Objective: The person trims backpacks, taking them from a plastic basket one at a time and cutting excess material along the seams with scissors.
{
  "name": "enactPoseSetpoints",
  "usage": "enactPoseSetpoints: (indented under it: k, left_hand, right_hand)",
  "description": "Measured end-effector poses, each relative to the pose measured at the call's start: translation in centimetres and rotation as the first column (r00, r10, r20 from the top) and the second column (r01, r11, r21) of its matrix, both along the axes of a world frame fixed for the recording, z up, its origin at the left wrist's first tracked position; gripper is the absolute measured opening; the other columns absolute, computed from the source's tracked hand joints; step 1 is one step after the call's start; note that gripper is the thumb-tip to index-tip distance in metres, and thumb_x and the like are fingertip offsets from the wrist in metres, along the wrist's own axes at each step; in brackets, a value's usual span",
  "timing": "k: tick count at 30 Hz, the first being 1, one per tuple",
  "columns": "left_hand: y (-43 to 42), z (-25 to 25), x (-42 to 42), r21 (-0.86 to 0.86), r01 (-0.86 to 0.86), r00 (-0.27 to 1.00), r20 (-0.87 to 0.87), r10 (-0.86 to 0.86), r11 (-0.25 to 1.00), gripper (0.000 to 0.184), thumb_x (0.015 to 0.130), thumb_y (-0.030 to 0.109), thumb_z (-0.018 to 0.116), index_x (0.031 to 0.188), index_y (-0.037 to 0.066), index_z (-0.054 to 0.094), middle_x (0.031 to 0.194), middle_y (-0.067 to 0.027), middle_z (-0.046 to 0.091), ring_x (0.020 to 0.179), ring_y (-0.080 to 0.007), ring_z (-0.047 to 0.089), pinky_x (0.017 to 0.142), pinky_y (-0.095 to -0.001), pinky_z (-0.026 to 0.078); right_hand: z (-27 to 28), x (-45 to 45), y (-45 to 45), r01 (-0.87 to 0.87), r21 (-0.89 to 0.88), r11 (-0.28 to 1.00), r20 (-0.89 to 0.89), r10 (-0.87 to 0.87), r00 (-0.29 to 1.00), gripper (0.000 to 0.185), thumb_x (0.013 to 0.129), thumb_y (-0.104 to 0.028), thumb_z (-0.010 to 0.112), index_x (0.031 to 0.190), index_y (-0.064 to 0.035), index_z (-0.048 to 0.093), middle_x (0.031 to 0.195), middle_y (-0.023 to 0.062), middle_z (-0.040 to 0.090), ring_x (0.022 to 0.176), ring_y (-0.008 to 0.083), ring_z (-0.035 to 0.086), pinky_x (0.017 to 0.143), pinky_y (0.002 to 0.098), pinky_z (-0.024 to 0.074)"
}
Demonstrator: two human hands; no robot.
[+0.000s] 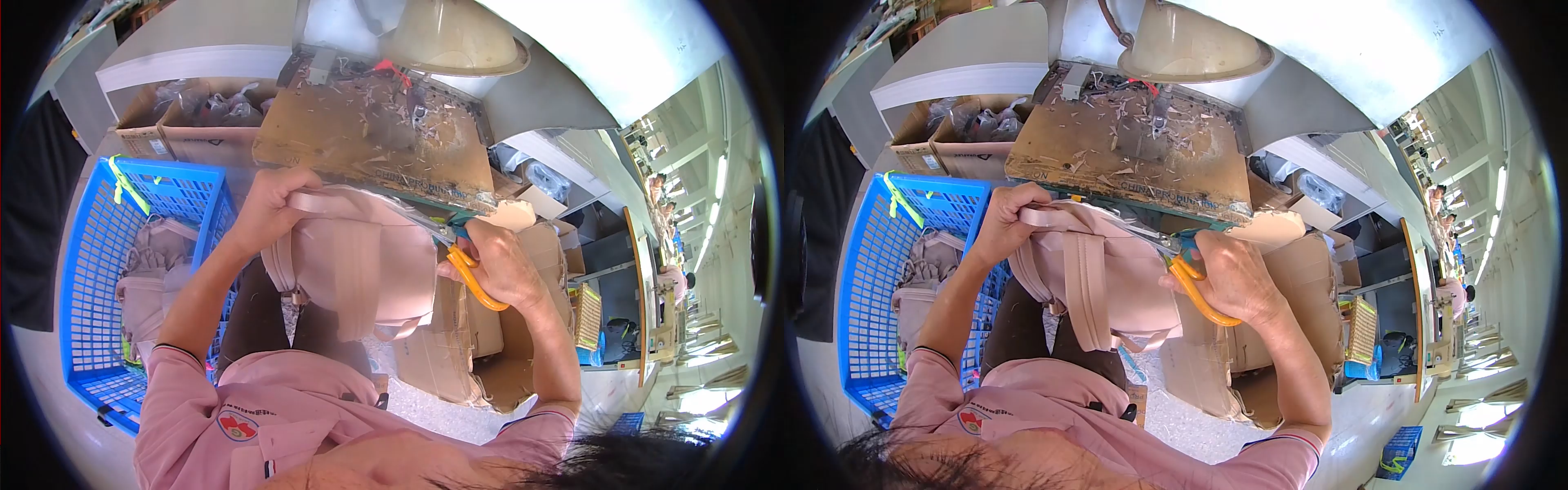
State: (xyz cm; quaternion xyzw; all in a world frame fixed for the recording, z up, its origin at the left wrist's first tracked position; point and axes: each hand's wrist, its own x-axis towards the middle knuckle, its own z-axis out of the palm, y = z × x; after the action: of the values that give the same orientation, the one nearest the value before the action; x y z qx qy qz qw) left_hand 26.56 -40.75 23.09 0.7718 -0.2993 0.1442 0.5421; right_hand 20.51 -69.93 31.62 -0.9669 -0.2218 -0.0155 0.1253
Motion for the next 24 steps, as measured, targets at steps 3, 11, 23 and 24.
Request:
enactPoseSetpoints:
  k: [3, 11, 23, 24]
  left_hand:
    - [-0.2, 0.1, -0.1, 0.005, 0.012, 1.0, 0.014, -0.012, 1.0, 0.016, 0.066, 0.0, 0.062, 0.081, 0.001, 0.056, 0.068, -0.0093, 0.057, 0.061, -0.017, 0.054, 0.059, -0.0249, 0.042]
    - [0.1, 0.5, -0.1, 0.012, -0.03, 0.999, -0.032, 0.03, 0.999, 0.017, 0.065, -0.002, 0.061, 0.081, 0.001, 0.056, 0.068, -0.0105, 0.057, 0.062, -0.0173, 0.055, 0.059, -0.0254, 0.043]
    - [3.0, 4.0, 7.8, -0.12, -0.067, 0.979, -0.2, 0.042, 0.991, 0.011, 0.073, 0.009, 0.066, 0.075, 0.0, 0.059, 0.064, 0.0026, 0.053, 0.062, -0.003, 0.045, 0.055, -0.0201, 0.038]
    - [3.4, 3.9, 9.4, -0.088, -0.064, 0.974, -0.222, 0.043, 0.994, 0.012, 0.072, 0.009, 0.066, 0.078, 0.0, 0.061, 0.067, 0.0018, 0.056, 0.062, -0.0034, 0.048, 0.056, -0.0205, 0.041]
  right_hand:
    - [0.2, 0.4, 0.1, -0.026, 0.005, 1.0, 0.042, 0.026, 0.999, 0.047, 0.064, -0.037, 0.075, 0.064, 0.0015, 0.048, 0.058, 0.0156, 0.054, 0.054, 0.0307, 0.057, 0.052, 0.0374, 0.0462]
    - [-1.2, 0.7, -0.2, 0.06, 0.0, 0.998, -0.008, -0.06, 0.998, 0.044, 0.069, -0.036, 0.073, 0.067, 0.0012, 0.05, 0.061, 0.016, 0.056, 0.058, 0.027, 0.058, 0.056, 0.0357, 0.047]
    - [-11.1, 2.9, 3.2, 0.486, 0.869, 0.09, -0.487, -0.015, 0.873, 0.019, 0.071, -0.011, 0.072, 0.077, -0.0025, 0.056, 0.064, -0.0014, 0.054, 0.056, 0.0056, 0.048, 0.051, 0.0193, 0.0376]
    - [-11.2, 3.5, 3.8, 0.475, 0.88, 0.005, -0.475, 0.002, 0.88, 0.019, 0.071, -0.01, 0.072, 0.076, -0.0027, 0.056, 0.063, -0.0018, 0.054, 0.055, 0.0052, 0.047, 0.05, 0.019, 0.0368]
